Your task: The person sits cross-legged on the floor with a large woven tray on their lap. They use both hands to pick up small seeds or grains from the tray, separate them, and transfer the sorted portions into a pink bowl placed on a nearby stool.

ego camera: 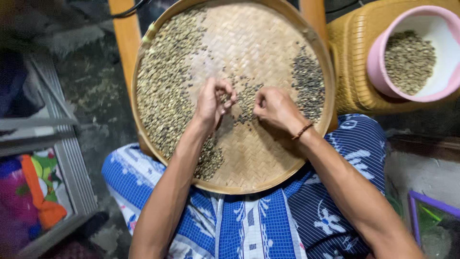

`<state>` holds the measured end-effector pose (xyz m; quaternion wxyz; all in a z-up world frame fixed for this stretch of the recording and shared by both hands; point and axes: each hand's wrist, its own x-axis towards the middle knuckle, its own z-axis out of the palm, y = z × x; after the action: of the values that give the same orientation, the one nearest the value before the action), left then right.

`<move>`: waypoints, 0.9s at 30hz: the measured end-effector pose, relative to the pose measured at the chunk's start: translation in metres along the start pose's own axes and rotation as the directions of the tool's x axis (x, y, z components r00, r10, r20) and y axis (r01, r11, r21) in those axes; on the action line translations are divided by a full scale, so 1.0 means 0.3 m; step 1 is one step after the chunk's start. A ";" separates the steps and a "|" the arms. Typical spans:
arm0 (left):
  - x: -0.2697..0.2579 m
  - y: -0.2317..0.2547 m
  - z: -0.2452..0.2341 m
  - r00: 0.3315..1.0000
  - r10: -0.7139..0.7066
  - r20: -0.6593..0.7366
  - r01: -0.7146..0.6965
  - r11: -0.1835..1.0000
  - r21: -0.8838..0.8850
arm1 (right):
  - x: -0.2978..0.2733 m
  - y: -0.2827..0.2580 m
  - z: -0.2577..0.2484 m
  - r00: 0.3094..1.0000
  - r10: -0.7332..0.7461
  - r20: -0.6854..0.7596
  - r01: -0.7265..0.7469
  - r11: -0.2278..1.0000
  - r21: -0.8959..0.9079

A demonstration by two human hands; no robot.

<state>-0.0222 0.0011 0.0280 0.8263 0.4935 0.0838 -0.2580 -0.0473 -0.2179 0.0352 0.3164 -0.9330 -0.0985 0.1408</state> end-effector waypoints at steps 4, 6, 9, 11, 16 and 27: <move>0.003 -0.010 0.065 0.996 -0.092 -0.011 0.090 0.993 -0.081 | -0.034 0.025 -0.016 0.998 0.067 0.002 -0.064 0.941 0.333; 0.013 -0.005 0.115 0.987 -0.161 -0.006 0.159 0.980 -0.116 | -0.047 0.052 -0.043 0.995 0.092 0.024 -0.080 0.676 0.733; 0.057 0.016 0.231 0.983 -0.184 -0.005 0.184 0.982 -0.048 | -0.127 0.095 -0.157 0.934 0.129 0.332 -0.322 -0.096 0.942; 0.101 0.024 0.333 0.978 -0.200 0.056 0.202 0.979 -0.032 | -0.173 0.101 -0.227 0.915 0.155 0.372 -0.373 -0.026 0.928; 0.210 0.022 0.638 0.954 -0.232 0.187 0.220 0.972 0.086 | -0.302 0.174 -0.442 0.907 0.271 0.323 -0.406 0.355 0.842; 0.543 -0.059 1.180 0.936 0.081 0.343 -0.254 0.830 0.496 | -0.259 0.514 -0.890 0.845 0.394 -0.361 -0.012 0.690 0.724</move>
<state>0.0666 -0.3656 0.1267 0.6789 0.6624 -0.1651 -0.2705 -0.0190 -0.5096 0.1583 0.6398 -0.7521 0.1531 -0.0385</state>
